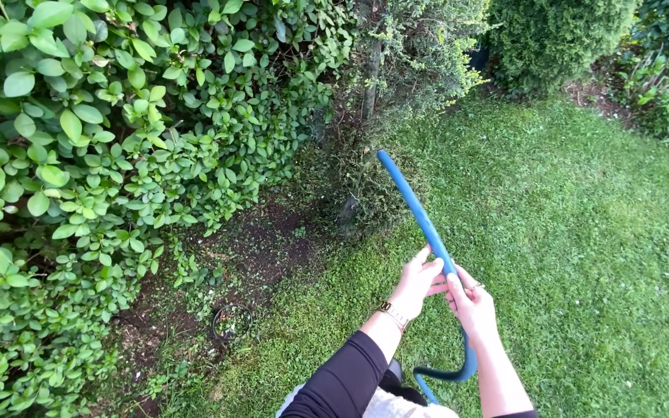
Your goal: The person holds a blue garden hose with both hands and directs a stream of water onto the base and foliage of several small evergreen trees and bushes. The person moves along the garden bed, systematically watering the plants from different angles.
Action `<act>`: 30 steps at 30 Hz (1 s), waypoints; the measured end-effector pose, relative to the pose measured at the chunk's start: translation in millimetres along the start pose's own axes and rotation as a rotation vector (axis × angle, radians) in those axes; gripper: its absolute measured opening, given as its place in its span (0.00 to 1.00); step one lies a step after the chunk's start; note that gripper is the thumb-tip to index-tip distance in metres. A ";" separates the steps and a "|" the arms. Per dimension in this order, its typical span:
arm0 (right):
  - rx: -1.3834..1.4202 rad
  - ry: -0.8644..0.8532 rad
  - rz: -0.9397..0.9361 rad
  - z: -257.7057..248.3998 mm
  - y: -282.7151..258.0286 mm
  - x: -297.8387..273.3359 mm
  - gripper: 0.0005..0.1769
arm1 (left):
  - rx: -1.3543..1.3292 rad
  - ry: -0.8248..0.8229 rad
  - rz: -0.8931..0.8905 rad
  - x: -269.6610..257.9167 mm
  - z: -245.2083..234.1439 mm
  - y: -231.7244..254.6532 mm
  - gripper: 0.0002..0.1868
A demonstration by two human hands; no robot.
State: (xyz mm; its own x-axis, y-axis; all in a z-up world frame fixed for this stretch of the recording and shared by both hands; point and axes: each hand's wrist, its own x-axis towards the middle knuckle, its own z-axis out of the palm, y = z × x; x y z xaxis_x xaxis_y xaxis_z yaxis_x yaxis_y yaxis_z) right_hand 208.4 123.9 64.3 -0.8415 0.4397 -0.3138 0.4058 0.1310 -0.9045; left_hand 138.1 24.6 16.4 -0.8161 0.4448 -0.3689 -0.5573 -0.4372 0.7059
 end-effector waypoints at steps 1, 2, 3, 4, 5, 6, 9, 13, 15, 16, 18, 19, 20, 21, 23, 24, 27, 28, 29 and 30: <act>-0.036 -0.010 0.075 -2.0 -9.8 -7.6 0.26 | -0.032 0.017 -0.059 -1.8 3.4 0.8 0.36; -0.035 -0.005 0.077 -3.3 -5.9 -7.9 0.26 | -0.030 0.014 -0.063 -4.3 4.7 0.6 0.36; -0.001 0.007 0.076 -4.4 -1.5 -7.9 0.26 | -0.015 -0.016 -0.057 -6.2 5.6 0.2 0.35; 0.034 0.019 0.074 -5.6 2.9 -7.8 0.26 | 0.001 -0.047 -0.050 -8.0 6.6 -0.2 0.35; 0.037 0.027 0.077 -5.9 1.1 -10.5 0.26 | 0.004 -0.052 -0.056 -6.4 7.0 -3.0 0.35; 0.039 0.045 0.080 -6.4 -0.9 -13.2 0.26 | -0.006 -0.052 -0.069 -4.8 7.6 -5.9 0.35; 0.036 0.076 0.090 -11.6 -0.2 -14.9 0.27 | -0.002 -0.063 -0.099 -0.5 12.6 -11.8 0.36; 0.011 0.111 0.117 -19.2 3.7 -13.8 0.28 | -0.016 -0.094 -0.086 11.4 16.1 -30.5 0.35; 0.043 0.125 0.105 -22.2 8.4 -11.4 0.28 | -0.020 -0.101 -0.100 10.3 21.1 -26.9 0.35; 0.073 0.135 0.092 -24.3 10.7 -10.0 0.27 | -0.025 -0.104 -0.112 10.1 24.2 -25.3 0.36; 0.063 0.151 0.103 -27.4 4.6 -11.4 0.27 | -0.018 -0.115 -0.116 16.4 28.0 -29.9 0.35; 0.053 0.159 0.113 -28.7 1.8 -11.9 0.27 | -0.011 -0.118 -0.117 19.6 29.6 -32.1 0.35; 0.055 0.163 0.112 -31.6 2.9 -10.6 0.27 | -0.009 -0.123 -0.118 18.7 33.4 -30.0 0.35; 0.060 0.165 0.112 -34.4 3.4 -8.9 0.28 | 0.006 -0.129 -0.126 18.2 37.2 -27.3 0.35; 0.067 0.172 0.110 -39.2 7.4 -3.2 0.28 | 0.021 -0.140 -0.135 21.5 42.1 -26.8 0.35; 0.050 0.187 0.092 -41.6 11.0 0.6 0.28 | 0.022 -0.152 -0.135 25.2 43.4 -29.2 0.35; 0.041 0.195 0.069 -48.4 8.4 3.0 0.27 | 0.024 -0.165 -0.149 24.8 53.6 -22.8 0.35; 0.049 0.184 0.066 -49.7 5.1 3.0 0.26 | 0.023 -0.161 -0.162 23.4 57.3 -17.7 0.36; 0.049 0.186 0.064 -51.7 6.0 5.6 0.26 | 0.024 -0.164 -0.162 26.3 59.5 -19.5 0.36; 0.069 0.199 0.076 -53.7 7.0 8.3 0.27 | 0.030 -0.160 -0.163 29.3 61.6 -21.2 0.35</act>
State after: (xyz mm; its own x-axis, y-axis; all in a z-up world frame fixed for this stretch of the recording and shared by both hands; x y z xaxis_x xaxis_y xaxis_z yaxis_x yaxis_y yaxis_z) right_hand 223.4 176.2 70.9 -0.7200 0.6132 -0.3250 0.4341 0.0325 -0.9003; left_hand 135.4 95.1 27.9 -0.6796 0.6273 -0.3803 -0.6732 -0.3273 0.6630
